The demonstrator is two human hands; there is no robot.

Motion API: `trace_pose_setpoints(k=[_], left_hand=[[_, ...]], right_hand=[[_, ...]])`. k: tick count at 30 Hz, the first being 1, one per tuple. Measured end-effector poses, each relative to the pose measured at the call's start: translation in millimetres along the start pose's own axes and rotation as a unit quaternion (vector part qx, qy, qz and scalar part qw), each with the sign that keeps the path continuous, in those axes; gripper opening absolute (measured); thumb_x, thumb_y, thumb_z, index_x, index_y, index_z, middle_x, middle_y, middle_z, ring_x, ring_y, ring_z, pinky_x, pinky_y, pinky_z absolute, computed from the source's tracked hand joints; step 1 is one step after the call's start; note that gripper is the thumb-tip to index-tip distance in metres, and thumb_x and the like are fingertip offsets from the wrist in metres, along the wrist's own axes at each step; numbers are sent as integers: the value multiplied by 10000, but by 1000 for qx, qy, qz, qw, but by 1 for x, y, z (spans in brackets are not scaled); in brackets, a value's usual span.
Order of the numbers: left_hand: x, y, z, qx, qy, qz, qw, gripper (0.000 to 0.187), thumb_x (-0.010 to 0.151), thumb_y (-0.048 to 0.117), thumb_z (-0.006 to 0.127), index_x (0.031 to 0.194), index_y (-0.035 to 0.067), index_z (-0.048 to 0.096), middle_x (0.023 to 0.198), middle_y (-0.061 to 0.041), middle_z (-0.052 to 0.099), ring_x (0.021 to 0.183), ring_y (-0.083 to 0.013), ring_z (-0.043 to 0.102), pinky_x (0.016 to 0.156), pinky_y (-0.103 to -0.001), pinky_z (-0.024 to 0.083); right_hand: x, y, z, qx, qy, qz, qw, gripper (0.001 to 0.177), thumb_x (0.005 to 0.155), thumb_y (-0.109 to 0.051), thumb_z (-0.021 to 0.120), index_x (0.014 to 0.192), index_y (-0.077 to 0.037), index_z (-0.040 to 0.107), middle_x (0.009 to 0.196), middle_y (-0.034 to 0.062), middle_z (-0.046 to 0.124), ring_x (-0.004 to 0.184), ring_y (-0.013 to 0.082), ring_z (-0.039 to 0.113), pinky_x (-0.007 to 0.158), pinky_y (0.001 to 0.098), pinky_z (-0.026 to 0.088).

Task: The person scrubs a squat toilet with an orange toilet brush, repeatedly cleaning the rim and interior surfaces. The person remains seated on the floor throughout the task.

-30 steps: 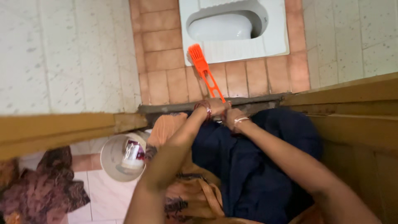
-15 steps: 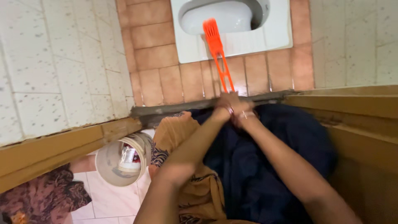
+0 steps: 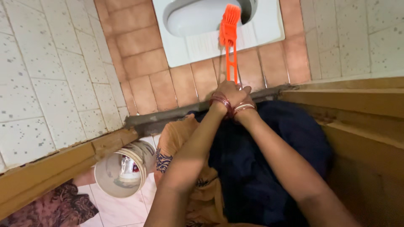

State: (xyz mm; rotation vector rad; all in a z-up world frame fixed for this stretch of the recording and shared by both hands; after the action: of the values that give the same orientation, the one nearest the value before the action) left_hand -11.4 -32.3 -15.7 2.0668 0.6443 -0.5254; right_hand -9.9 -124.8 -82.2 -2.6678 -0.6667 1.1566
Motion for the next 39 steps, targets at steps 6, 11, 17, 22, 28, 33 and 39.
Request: trace_pose_setpoints(k=[6, 11, 17, 22, 28, 33, 39], left_hand=[[-29, 13, 4, 187, -185, -5, 965, 694, 702, 657, 669, 1064, 71, 756, 1148, -207, 675, 1055, -334, 667, 908, -445, 526], [13, 7, 2, 55, -44, -10, 997, 719, 806, 654, 559, 1020, 9, 796, 1069, -262, 762, 1022, -372, 744, 924, -439, 570], [10, 5, 26, 162, -158, 61, 972, 743, 757, 690, 579, 1009, 21, 780, 1069, -284, 708, 994, -387, 711, 865, -441, 568], [22, 14, 32, 109, -133, 96, 980, 784, 860, 732, 420, 985, 65, 812, 1000, -248, 758, 961, -390, 733, 851, -472, 545], [24, 25, 40, 38, -173, 125, 976, 803, 890, 752, 424, 1067, 61, 792, 1040, -223, 770, 1025, -344, 741, 933, -392, 536], [15, 49, 64, -175, -205, 253, 929, 772, 979, 681, 479, 1356, 23, 621, 1321, -205, 644, 1208, -276, 614, 1038, -367, 444], [10, 55, 46, -255, -189, 214, 924, 687, 918, 606, 508, 1215, 25, 723, 1152, -198, 782, 1068, -284, 744, 955, -365, 549]], right_hand=[[-56, 3, 14, -39, -27, -30, 998, 407, 965, -283, 539, 1298, -65, 622, 1237, 250, 651, 1120, 425, 652, 938, 502, 535], [-9, -1, -28, -3, 6, 13, 1000, 394, 977, -278, 526, 1291, -69, 639, 1260, 247, 643, 1133, 422, 649, 945, 503, 533], [-71, 5, -28, -62, -46, -19, 997, 383, 993, -273, 509, 1283, -74, 660, 1288, 243, 632, 1149, 418, 645, 953, 504, 530], [-52, 17, -56, -48, -38, 69, 996, 395, 959, -275, 594, 1266, -34, 654, 1225, 264, 680, 1139, 402, 674, 956, 477, 549], [-60, 25, -78, -56, -15, 97, 994, 330, 931, -237, 629, 1209, -81, 714, 1240, 236, 686, 1145, 402, 678, 937, 485, 566], [-71, 53, -91, -107, 3, 47, 993, 391, 845, -164, 674, 1232, -109, 691, 1265, 214, 647, 1119, 410, 656, 896, 495, 560], [-44, 47, -109, 13, 26, 136, 990, 452, 800, -177, 795, 1229, -69, 698, 1245, 234, 679, 1137, 398, 674, 930, 489, 568]])
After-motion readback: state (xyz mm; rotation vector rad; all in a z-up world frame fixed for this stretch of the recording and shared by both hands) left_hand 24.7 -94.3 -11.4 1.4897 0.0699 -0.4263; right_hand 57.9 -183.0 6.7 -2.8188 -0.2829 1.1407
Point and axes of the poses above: each hand's wrist, its own x-axis towards the middle knuckle, its own z-axis out of the palm, y = z × x, the point moved 4 cm from there along x, towards the middle knuckle
